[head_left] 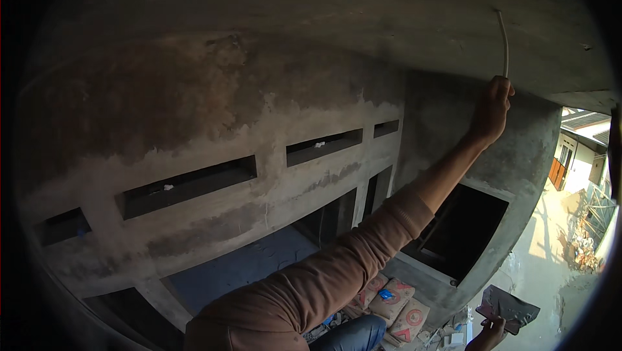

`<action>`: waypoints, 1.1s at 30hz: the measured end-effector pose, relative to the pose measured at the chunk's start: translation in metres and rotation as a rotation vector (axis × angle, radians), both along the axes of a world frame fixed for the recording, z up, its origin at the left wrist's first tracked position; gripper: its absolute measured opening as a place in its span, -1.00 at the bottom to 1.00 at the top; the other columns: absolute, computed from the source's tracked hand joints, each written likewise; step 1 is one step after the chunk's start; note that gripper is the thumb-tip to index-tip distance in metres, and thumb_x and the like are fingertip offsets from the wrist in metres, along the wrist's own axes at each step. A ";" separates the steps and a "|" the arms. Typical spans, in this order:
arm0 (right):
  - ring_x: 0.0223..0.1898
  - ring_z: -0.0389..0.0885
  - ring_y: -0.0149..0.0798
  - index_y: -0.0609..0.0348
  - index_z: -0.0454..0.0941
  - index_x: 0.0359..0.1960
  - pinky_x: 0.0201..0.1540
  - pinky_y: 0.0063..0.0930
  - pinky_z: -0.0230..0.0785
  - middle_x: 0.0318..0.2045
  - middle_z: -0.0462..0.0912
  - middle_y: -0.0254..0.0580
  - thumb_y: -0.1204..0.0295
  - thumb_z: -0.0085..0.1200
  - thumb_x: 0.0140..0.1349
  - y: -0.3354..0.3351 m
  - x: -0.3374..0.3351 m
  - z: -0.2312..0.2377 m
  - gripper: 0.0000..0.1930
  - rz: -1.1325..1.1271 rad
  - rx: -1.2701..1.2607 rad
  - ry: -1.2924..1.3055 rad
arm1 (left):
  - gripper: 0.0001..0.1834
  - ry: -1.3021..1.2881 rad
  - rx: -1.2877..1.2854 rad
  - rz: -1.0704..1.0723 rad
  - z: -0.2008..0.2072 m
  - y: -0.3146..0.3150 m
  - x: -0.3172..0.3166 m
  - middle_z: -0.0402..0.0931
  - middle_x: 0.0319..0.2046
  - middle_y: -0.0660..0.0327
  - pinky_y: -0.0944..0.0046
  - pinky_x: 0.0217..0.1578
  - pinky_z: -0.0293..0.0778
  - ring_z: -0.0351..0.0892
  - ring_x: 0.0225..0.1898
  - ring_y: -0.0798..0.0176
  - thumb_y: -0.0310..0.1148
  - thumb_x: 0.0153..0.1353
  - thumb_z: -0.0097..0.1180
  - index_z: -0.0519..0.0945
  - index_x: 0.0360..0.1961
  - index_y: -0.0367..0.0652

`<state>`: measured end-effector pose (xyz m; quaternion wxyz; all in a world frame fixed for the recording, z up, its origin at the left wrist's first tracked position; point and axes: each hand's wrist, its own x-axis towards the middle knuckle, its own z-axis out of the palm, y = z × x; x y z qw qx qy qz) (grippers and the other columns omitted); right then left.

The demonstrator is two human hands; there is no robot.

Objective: The person applies plaster to a concrete ceiling using a trowel and a hawk. They scoop wet plaster from a bucket onto the hawk and then spread it across the ceiling surface in multiple passes.

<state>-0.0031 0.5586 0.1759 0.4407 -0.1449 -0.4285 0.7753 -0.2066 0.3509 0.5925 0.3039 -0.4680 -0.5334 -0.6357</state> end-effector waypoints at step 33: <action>-0.25 0.59 0.08 0.11 0.69 -0.24 -0.15 -0.12 0.46 -0.29 0.62 0.13 0.43 0.17 0.22 -0.052 -0.054 -0.028 -0.87 0.069 0.419 -0.187 | -0.59 0.013 -0.068 0.117 0.003 -0.005 0.049 0.19 -0.59 0.39 0.33 -0.51 0.17 0.16 -0.54 0.47 -0.05 0.52 -0.28 0.46 -0.23 -0.15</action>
